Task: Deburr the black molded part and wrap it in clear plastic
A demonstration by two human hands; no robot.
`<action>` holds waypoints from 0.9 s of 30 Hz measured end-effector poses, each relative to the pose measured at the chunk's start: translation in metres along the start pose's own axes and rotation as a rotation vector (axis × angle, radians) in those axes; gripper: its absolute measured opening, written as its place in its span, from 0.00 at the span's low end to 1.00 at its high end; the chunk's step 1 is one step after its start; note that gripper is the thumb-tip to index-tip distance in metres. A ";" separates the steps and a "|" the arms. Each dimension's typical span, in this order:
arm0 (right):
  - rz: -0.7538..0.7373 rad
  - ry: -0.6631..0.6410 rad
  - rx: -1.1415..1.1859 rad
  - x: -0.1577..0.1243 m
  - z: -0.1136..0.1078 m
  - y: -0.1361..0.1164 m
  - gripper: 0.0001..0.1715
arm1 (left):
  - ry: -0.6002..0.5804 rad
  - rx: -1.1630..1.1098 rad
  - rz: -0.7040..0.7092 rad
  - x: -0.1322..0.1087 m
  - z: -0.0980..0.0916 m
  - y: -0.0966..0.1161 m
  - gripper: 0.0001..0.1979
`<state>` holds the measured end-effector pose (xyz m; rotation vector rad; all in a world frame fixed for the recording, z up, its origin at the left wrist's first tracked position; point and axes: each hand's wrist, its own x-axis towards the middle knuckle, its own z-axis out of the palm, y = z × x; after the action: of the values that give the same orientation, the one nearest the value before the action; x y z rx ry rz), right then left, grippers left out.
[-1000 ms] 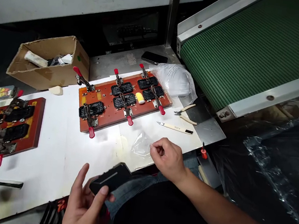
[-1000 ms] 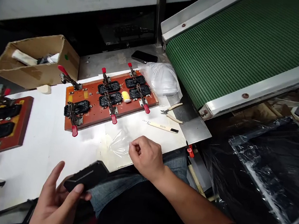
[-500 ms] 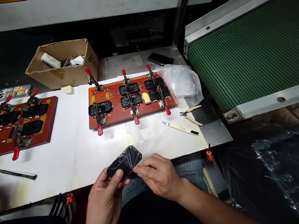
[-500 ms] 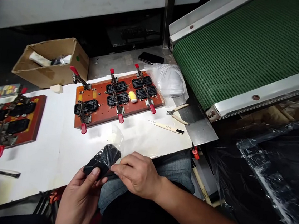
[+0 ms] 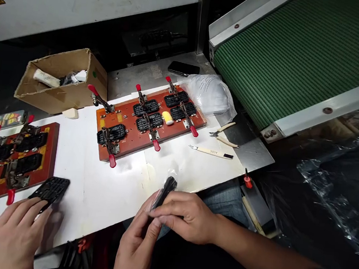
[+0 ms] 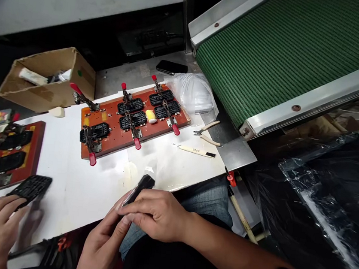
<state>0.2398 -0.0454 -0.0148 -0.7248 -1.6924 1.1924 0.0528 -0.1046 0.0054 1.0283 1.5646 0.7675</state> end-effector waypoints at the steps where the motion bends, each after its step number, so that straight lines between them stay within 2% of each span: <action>1: 0.067 0.038 -0.006 0.001 -0.002 -0.003 0.14 | 0.020 0.008 -0.019 0.000 -0.002 0.004 0.28; 3: 0.210 0.125 0.003 0.003 -0.005 -0.014 0.14 | 0.064 0.025 -0.045 -0.002 -0.006 0.016 0.31; 5: 0.275 0.159 0.069 0.008 -0.008 -0.025 0.15 | 0.114 -0.007 -0.056 -0.004 -0.009 0.032 0.34; 9: 0.283 0.145 0.153 0.021 -0.008 -0.043 0.13 | 0.246 -0.137 -0.087 -0.002 -0.012 0.058 0.38; 13: 0.279 0.114 0.173 0.022 -0.009 -0.046 0.12 | 0.337 -0.160 -0.089 0.002 -0.014 0.063 0.36; 16: 0.431 -0.048 0.306 0.011 -0.007 -0.030 0.11 | 0.409 -0.208 -0.086 0.003 -0.015 0.064 0.33; 19: 0.686 -0.342 0.574 -0.006 0.008 -0.004 0.34 | 0.479 -0.334 -0.085 0.002 -0.015 0.065 0.28; 21: 0.764 -0.434 0.809 -0.015 0.024 0.011 0.46 | 0.468 -0.379 -0.115 0.002 -0.018 0.063 0.26; 23: 0.737 -0.375 1.020 -0.018 0.038 0.017 0.51 | 0.433 -0.354 -0.154 0.002 -0.022 0.057 0.24; 25: 0.703 -0.171 1.105 -0.015 0.044 0.017 0.47 | 0.399 -0.329 -0.196 0.003 -0.027 0.045 0.23; 27: 0.704 0.065 1.044 -0.008 0.037 0.014 0.41 | 0.370 -0.349 -0.229 0.004 -0.033 0.031 0.24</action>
<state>0.2087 -0.0622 -0.0353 -0.6542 -0.5317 2.2205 0.0275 -0.0870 0.0385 0.4599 1.7415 1.0657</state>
